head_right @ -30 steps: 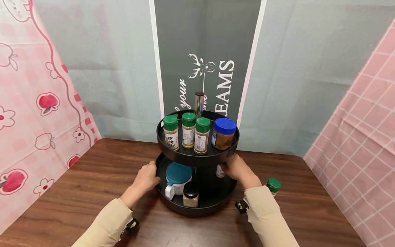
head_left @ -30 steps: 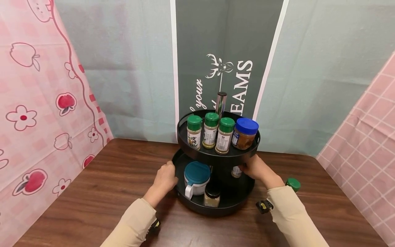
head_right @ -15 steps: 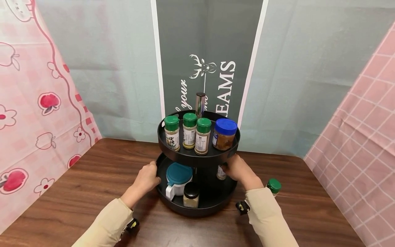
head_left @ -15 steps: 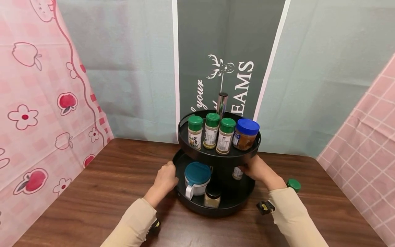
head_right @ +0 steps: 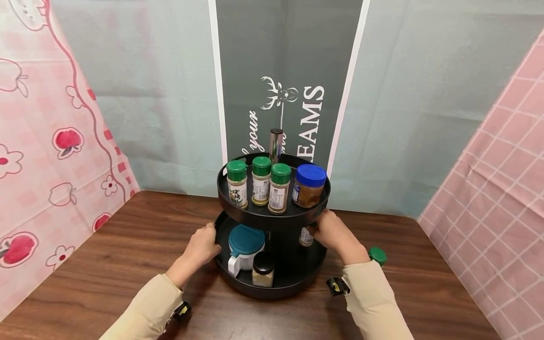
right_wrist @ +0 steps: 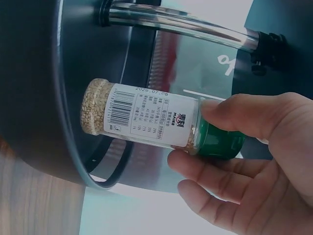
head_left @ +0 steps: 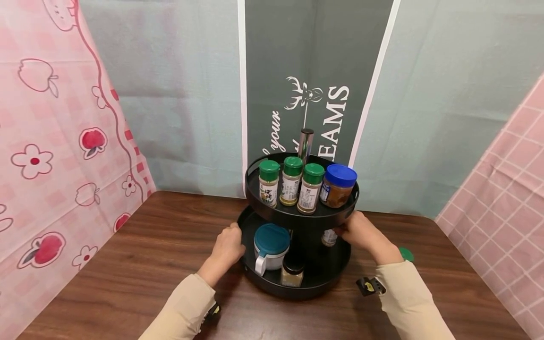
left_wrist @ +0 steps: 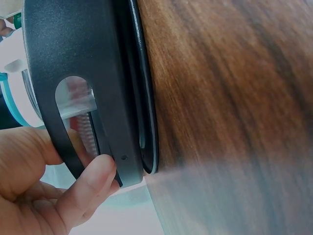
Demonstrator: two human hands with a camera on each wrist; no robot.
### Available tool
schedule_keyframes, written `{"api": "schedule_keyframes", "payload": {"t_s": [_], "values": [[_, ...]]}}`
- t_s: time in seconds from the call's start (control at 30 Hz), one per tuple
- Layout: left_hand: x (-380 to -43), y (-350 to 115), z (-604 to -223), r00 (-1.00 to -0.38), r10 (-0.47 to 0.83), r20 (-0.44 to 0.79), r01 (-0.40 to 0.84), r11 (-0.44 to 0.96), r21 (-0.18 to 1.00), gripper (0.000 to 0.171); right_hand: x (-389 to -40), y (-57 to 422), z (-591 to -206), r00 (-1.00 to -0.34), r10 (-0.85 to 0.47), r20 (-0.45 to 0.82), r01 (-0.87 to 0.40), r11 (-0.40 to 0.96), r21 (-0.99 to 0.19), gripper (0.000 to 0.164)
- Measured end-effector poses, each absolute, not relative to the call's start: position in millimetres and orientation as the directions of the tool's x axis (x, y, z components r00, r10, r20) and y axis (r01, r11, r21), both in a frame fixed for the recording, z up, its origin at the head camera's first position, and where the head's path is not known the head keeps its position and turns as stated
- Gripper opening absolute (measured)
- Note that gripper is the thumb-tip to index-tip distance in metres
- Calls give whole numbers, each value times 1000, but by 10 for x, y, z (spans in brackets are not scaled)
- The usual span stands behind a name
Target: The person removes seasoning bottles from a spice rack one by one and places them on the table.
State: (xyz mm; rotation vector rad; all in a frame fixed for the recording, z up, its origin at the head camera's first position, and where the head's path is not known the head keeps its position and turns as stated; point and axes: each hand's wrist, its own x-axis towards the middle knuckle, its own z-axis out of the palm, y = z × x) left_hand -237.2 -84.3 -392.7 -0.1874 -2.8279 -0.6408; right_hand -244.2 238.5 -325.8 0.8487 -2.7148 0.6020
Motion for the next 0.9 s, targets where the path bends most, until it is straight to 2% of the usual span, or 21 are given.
{"api": "schedule_keyframes", "payload": {"t_s": [0.37,0.67,0.9], "values": [[-2373,-838,-3925,-965,64,253,168,893,417,31,-2440,2393,-3256,-781,-513,356,-615,732,-293,13],[-2368,-849,-3924,-966,63,251,167,892,421,32,-2433,2482,-3218,-806,-489,334,-583,757,-297,15],[-2370,-848,-3931,-962,67,264,175,893,414,32,-2388,2554,-3160,-833,-455,316,-536,805,-253,19]]}}
